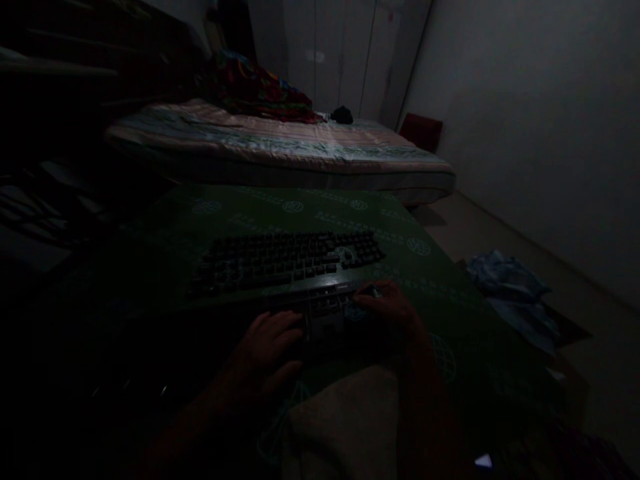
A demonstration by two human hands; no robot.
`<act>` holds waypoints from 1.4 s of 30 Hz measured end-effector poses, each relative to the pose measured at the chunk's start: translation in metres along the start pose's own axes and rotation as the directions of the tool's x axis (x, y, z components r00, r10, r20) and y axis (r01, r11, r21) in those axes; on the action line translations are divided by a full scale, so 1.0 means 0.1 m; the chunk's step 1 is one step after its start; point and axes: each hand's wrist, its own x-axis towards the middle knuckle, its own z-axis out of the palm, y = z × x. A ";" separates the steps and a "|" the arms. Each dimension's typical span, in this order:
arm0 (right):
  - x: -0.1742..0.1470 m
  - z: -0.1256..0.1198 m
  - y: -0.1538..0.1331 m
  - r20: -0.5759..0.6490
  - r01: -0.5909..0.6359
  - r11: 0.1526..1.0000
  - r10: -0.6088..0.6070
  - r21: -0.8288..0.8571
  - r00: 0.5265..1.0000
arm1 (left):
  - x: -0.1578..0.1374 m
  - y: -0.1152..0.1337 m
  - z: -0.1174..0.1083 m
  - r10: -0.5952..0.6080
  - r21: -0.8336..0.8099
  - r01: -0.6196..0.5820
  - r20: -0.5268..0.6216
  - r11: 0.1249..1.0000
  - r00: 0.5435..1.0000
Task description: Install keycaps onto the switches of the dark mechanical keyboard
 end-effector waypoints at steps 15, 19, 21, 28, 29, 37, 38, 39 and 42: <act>0.06 0.02 0.08 -0.032 0.088 0.996 -0.089 -0.027 0.996 | 0.01 -0.03 -0.01 0.034 0.017 -0.033 -0.033 0.999 0.999; 0.07 0.07 0.07 0.051 0.100 0.995 -0.098 -0.031 0.994 | 0.00 -0.04 0.02 0.037 0.034 -0.035 -0.038 0.999 0.999; 0.08 0.05 0.09 0.047 0.089 0.995 -0.087 -0.033 0.995 | 0.00 -0.05 0.03 0.038 0.037 -0.037 -0.041 0.999 0.998; 0.07 -0.06 0.17 -0.077 0.079 0.996 -0.082 -0.042 0.994 | 0.00 -0.05 0.01 0.047 0.054 -0.045 -0.038 0.998 0.998; 0.07 -0.06 0.17 -0.081 0.077 0.996 -0.080 -0.040 0.993 | 0.00 -0.05 0.01 0.049 0.059 -0.047 -0.037 0.997 0.998; 0.10 -0.10 0.14 -0.096 0.075 0.996 -0.078 -0.039 0.992 | 0.02 -0.13 0.07 0.105 0.108 -0.095 -0.089 0.990 0.990; 0.11 -0.10 0.13 -0.096 0.077 0.996 -0.080 -0.034 0.992 | 0.03 -0.16 0.08 0.122 0.109 -0.111 -0.098 0.988 0.988; 0.12 -0.10 0.12 -0.064 0.093 0.995 -0.094 -0.020 0.994 | 0.04 -0.18 0.09 0.135 0.109 -0.122 -0.119 0.987 0.984; 0.15 -0.10 0.11 -0.036 0.083 0.997 -0.082 0.011 0.996 | 0.06 -0.23 0.10 0.148 0.094 -0.136 -0.134 0.986 0.980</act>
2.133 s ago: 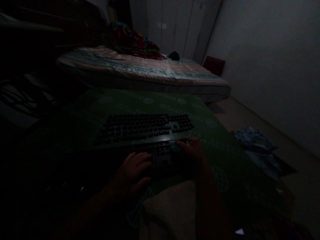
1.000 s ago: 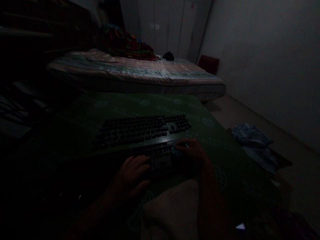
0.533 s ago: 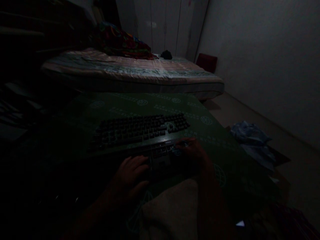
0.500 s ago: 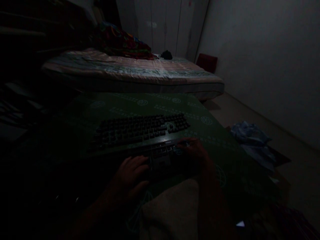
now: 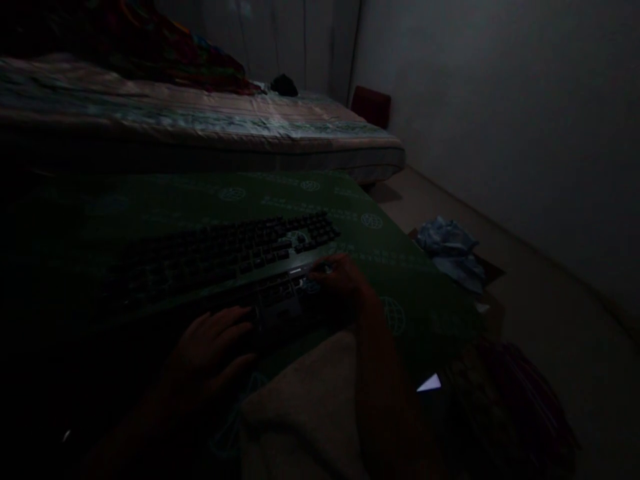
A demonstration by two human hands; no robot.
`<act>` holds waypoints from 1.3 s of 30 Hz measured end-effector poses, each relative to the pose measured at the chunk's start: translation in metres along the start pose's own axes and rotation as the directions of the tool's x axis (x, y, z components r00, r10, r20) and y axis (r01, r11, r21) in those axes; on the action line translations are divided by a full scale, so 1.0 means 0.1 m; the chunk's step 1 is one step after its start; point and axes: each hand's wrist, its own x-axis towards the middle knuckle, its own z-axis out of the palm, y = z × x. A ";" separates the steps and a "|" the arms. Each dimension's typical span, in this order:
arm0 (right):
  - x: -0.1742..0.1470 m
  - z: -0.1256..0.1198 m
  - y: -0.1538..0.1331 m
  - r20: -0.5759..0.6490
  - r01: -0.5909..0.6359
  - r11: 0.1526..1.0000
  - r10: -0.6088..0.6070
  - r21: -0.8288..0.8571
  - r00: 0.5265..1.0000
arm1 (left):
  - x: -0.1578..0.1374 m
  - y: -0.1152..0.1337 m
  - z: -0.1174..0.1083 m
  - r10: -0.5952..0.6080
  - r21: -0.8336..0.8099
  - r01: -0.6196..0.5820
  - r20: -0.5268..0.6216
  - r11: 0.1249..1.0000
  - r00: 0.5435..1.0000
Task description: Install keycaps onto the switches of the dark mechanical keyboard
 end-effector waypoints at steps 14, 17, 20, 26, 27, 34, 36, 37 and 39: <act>0.07 -0.03 0.09 -0.142 0.081 0.996 -0.083 -0.023 0.986 | 0.05 -0.01 -0.02 0.010 -0.006 -0.010 0.011 1.000 1.000; 0.07 -0.01 0.07 -0.138 0.096 0.995 -0.097 -0.015 0.986 | 0.05 0.00 -0.02 0.024 -0.002 -0.024 0.003 1.000 1.000; 0.07 0.04 0.06 -0.117 0.108 0.993 -0.112 -0.041 0.987 | 0.05 0.02 -0.02 0.021 -0.001 -0.021 0.004 1.000 1.000; 0.07 0.02 0.08 -0.167 0.079 0.995 -0.088 -0.057 0.982 | 0.06 0.05 -0.04 -0.023 -0.027 0.024 0.036 0.999 0.999; 0.07 0.01 0.07 -0.158 0.089 0.994 -0.098 -0.060 0.983 | 0.06 0.06 -0.05 -0.027 -0.030 0.028 0.034 0.999 0.999; 0.08 0.02 0.08 -0.139 0.087 0.995 -0.094 -0.054 0.986 | 0.07 0.08 -0.06 -0.014 -0.024 0.015 0.036 1.000 0.999; 0.07 0.02 0.08 -0.164 0.085 0.996 -0.089 -0.026 0.982 | 0.06 0.07 -0.05 -0.011 -0.024 0.012 0.034 1.000 0.999; 0.07 0.02 0.07 -0.163 0.086 0.996 -0.088 -0.015 0.983 | 0.06 0.07 -0.05 -0.008 -0.023 0.009 0.034 1.000 0.999; 0.05 0.01 0.05 -0.140 0.085 0.996 -0.087 -0.013 0.986 | 0.05 0.07 -0.05 -0.014 -0.019 0.014 0.034 1.000 0.999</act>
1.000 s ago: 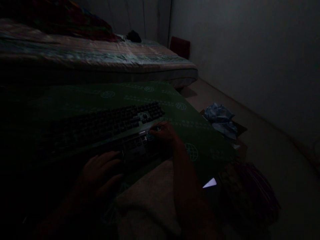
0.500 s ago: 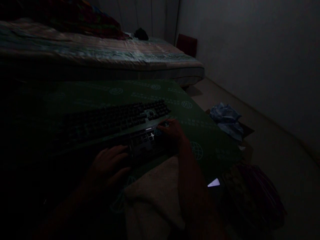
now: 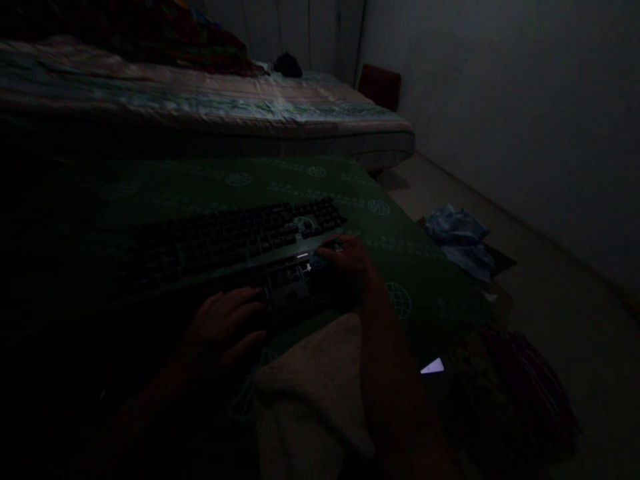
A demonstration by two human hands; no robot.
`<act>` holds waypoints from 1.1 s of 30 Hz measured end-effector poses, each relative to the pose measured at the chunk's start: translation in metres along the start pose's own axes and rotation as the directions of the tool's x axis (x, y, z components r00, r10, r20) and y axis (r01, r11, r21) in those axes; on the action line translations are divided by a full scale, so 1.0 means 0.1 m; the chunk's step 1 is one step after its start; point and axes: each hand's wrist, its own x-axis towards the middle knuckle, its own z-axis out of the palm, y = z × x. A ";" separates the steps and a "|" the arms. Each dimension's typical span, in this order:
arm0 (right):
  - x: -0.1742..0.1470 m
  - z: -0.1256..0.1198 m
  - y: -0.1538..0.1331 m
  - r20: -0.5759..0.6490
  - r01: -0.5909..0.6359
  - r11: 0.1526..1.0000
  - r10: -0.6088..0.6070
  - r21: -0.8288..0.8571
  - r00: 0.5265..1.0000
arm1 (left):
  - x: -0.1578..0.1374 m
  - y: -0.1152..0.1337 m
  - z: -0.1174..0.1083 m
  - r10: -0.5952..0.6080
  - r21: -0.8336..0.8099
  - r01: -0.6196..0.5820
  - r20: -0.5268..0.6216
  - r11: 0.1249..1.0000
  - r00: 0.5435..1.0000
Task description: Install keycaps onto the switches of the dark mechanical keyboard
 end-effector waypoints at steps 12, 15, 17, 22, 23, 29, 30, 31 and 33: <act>-0.07 -0.04 0.01 0.027 -0.121 0.993 0.121 0.003 0.992 | -0.04 0.09 -0.05 -0.073 0.002 0.073 0.064 0.997 0.995; -0.07 -0.06 0.04 0.033 -0.144 0.990 0.144 0.005 0.989 | -0.05 0.10 -0.05 -0.074 0.000 0.074 0.072 0.997 0.995; -0.07 -0.09 0.04 0.009 -0.132 0.991 0.132 -0.020 0.991 | -0.06 0.10 -0.05 -0.071 -0.003 0.072 0.076 0.997 0.995; -0.09 0.02 -0.05 -0.010 -0.100 0.995 0.099 -0.026 0.995 | -0.06 0.11 -0.07 -0.080 -0.021 0.082 0.086 0.996 0.993; -0.10 0.07 -0.07 0.004 -0.082 0.996 0.082 -0.033 0.997 | -0.06 0.11 -0.06 -0.085 -0.021 0.087 0.083 0.996 0.993; -0.11 0.19 -0.09 0.048 -0.044 0.997 0.047 -0.058 0.998 | -0.07 0.12 -0.04 -0.093 -0.013 0.095 0.065 0.995 0.993; -0.11 0.18 -0.08 0.044 -0.055 0.997 0.057 -0.060 0.997 | -0.07 0.12 -0.05 -0.094 -0.015 0.095 0.071 0.995 0.993; -0.11 0.17 -0.08 0.036 -0.060 0.996 0.062 -0.063 0.997 | -0.07 0.13 -0.06 -0.094 -0.019 0.096 0.078 0.995 0.993; -0.10 0.17 -0.08 0.013 -0.042 0.997 0.043 -0.070 0.999 | -0.06 0.14 -0.08 -0.096 -0.028 0.099 0.087 0.995 0.992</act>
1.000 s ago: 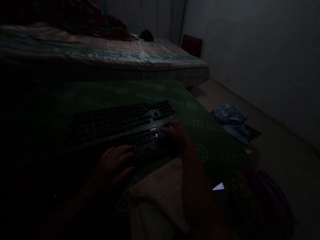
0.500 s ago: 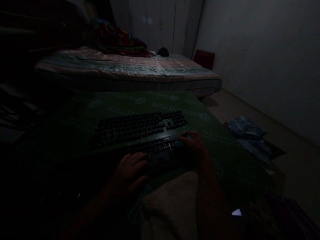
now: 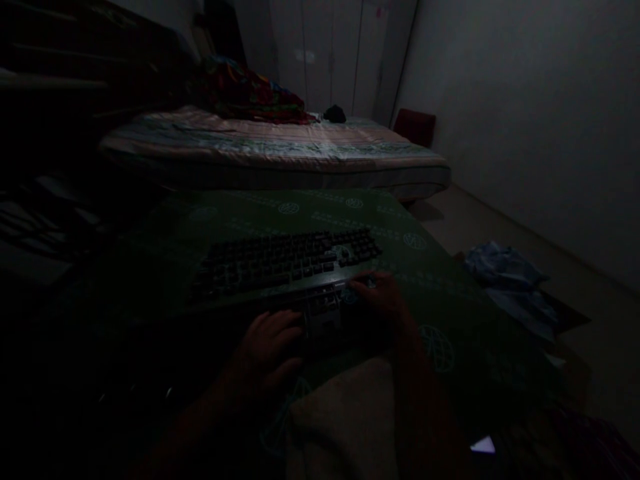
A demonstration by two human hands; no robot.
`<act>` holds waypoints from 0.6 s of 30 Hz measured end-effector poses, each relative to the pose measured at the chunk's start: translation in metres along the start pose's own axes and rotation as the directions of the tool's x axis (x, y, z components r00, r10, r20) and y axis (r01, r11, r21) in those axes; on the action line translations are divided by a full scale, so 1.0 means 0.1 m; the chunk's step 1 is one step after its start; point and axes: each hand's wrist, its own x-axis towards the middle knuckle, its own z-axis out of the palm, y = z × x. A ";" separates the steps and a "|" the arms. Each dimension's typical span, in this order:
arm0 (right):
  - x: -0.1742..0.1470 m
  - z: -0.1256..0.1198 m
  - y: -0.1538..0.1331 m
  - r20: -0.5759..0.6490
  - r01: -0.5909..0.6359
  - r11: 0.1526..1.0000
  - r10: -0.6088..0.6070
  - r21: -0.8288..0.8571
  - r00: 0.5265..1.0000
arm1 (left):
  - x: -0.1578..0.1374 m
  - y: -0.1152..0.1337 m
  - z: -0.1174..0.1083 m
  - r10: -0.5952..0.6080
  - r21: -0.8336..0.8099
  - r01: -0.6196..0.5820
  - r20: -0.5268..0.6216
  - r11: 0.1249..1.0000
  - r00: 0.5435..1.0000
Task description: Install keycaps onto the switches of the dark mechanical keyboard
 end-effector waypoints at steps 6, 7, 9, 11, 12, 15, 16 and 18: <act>-0.01 0.07 0.00 0.014 0.024 0.999 -0.023 -0.036 1.000 | 0.00 0.01 -0.01 0.002 -0.005 -0.002 -0.002 1.000 1.000; -0.01 0.07 0.01 0.022 0.019 0.999 -0.018 -0.033 1.000 | 0.00 0.01 0.00 0.001 -0.006 -0.001 -0.004 1.000 1.000; 0.00 0.07 0.03 0.019 0.027 0.999 -0.026 -0.030 0.999 | 0.00 0.01 0.00 0.003 -0.008 -0.003 -0.005 1.000 1.000; 0.01 0.06 0.04 0.013 0.049 0.998 -0.049 -0.045 0.999 | 0.00 0.00 0.01 0.005 -0.014 -0.005 0.001 1.000 1.000; 0.01 0.06 0.05 0.017 0.051 0.997 -0.050 -0.051 0.999 | 0.00 0.00 0.01 0.003 -0.016 -0.003 0.004 1.000 1.000; 0.01 0.04 0.05 0.060 0.005 0.999 -0.003 -0.040 0.998 | -0.01 -0.01 0.02 -0.005 -0.015 0.006 0.006 1.000 1.000; 0.00 0.03 0.05 0.074 -0.017 0.999 0.020 -0.030 0.997 | -0.01 -0.01 0.02 -0.004 -0.013 0.004 0.010 1.000 1.000; -0.02 0.00 0.04 0.103 -0.047 0.999 0.048 -0.012 0.994 | -0.01 -0.01 0.02 -0.003 -0.010 0.003 0.011 1.000 1.000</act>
